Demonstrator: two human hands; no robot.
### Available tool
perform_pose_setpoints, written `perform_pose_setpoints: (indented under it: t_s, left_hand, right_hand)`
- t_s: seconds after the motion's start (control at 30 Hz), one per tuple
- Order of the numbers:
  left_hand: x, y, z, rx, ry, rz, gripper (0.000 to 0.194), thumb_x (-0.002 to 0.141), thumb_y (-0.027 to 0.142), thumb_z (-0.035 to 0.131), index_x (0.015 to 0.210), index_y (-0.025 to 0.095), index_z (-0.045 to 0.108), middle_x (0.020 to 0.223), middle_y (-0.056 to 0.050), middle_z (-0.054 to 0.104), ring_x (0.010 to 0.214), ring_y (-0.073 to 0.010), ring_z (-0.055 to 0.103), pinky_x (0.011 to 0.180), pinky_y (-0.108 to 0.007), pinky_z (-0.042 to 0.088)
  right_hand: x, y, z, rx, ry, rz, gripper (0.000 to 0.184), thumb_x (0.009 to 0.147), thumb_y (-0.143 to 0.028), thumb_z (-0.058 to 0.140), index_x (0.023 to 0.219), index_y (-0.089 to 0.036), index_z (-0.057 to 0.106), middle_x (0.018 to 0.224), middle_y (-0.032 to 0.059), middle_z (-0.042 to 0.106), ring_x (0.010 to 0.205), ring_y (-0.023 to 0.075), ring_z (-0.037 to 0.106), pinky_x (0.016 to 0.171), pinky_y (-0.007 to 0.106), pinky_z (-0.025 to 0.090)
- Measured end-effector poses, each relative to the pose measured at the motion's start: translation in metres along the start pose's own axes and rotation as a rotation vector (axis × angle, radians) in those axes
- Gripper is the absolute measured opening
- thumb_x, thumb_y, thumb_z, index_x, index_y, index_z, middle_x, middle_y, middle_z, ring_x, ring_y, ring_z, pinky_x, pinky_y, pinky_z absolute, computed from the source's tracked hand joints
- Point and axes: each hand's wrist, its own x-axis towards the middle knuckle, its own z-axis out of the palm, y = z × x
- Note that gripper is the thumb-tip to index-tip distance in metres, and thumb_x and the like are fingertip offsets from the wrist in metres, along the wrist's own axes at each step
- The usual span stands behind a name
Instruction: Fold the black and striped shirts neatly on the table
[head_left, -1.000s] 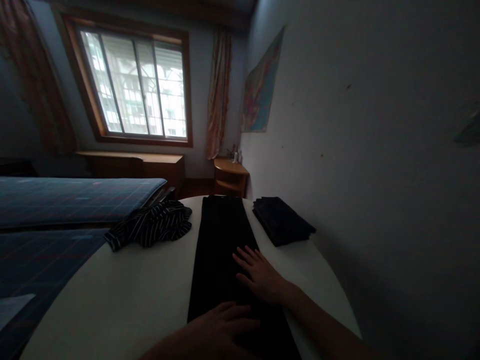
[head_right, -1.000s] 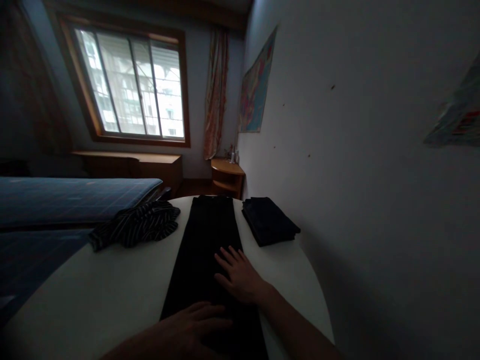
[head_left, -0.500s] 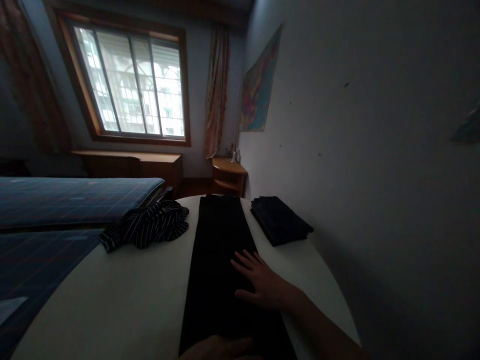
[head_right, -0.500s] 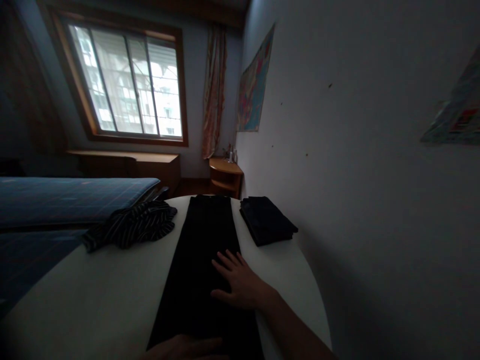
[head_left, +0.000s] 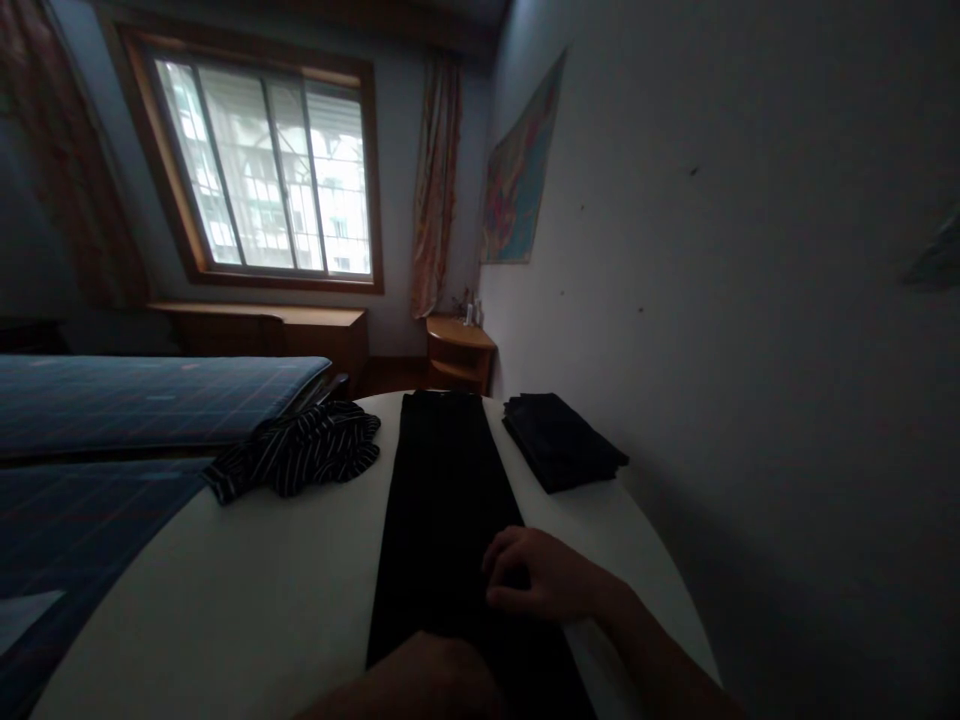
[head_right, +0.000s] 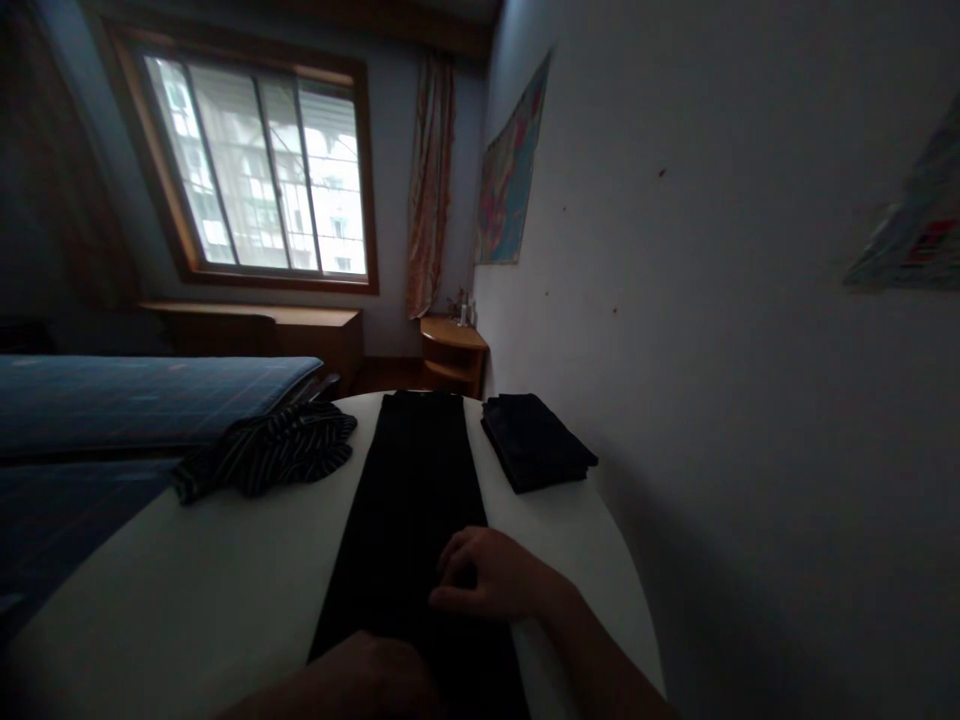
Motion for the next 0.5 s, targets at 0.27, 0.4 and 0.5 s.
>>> perform_pose_setpoints:
  t_s: [0.27, 0.4, 0.5]
  left_hand:
    - [-0.009, 0.046, -0.040, -0.204, 0.180, -0.484, 0.027, 0.078, 0.025, 0.059, 0.102, 0.022, 0.072, 0.098, -0.002, 0.073, 0.090, -0.0190, 0.066, 0.077, -0.026, 0.050]
    - [-0.004, 0.050, -0.044, -0.312, 0.215, -0.595, 0.026, 0.081, 0.030, 0.055, 0.098, 0.020, 0.072, 0.095, -0.003, 0.072, 0.091, -0.0220, 0.064, 0.081, -0.031, 0.050]
    - [-0.004, 0.047, -0.043, -0.354, 0.256, -0.606, 0.030, 0.082, 0.037, 0.056, 0.102, 0.021, 0.072, 0.101, -0.004, 0.072, 0.097, -0.0239, 0.063, 0.085, -0.032, 0.049]
  right_hand:
    - [-0.041, -0.044, -0.021, 0.224, -0.287, 0.154, 0.054, 0.075, -0.050, 0.074, 0.122, -0.026, 0.069, 0.115, 0.0039, 0.071, 0.098, 0.0211, 0.067, 0.083, 0.027, 0.050]
    - [-0.050, -0.066, -0.010, 0.164, -0.153, 0.223, 0.054, 0.074, -0.039, 0.077, 0.126, -0.030, 0.067, 0.117, 0.0026, 0.072, 0.100, 0.0227, 0.068, 0.082, 0.027, 0.049]
    - [-0.046, -0.071, 0.006, 0.122, -0.020, 0.294, 0.034, 0.078, -0.030, 0.070, 0.112, -0.030, 0.073, 0.105, 0.0017, 0.076, 0.090, 0.0206, 0.070, 0.076, 0.026, 0.048]
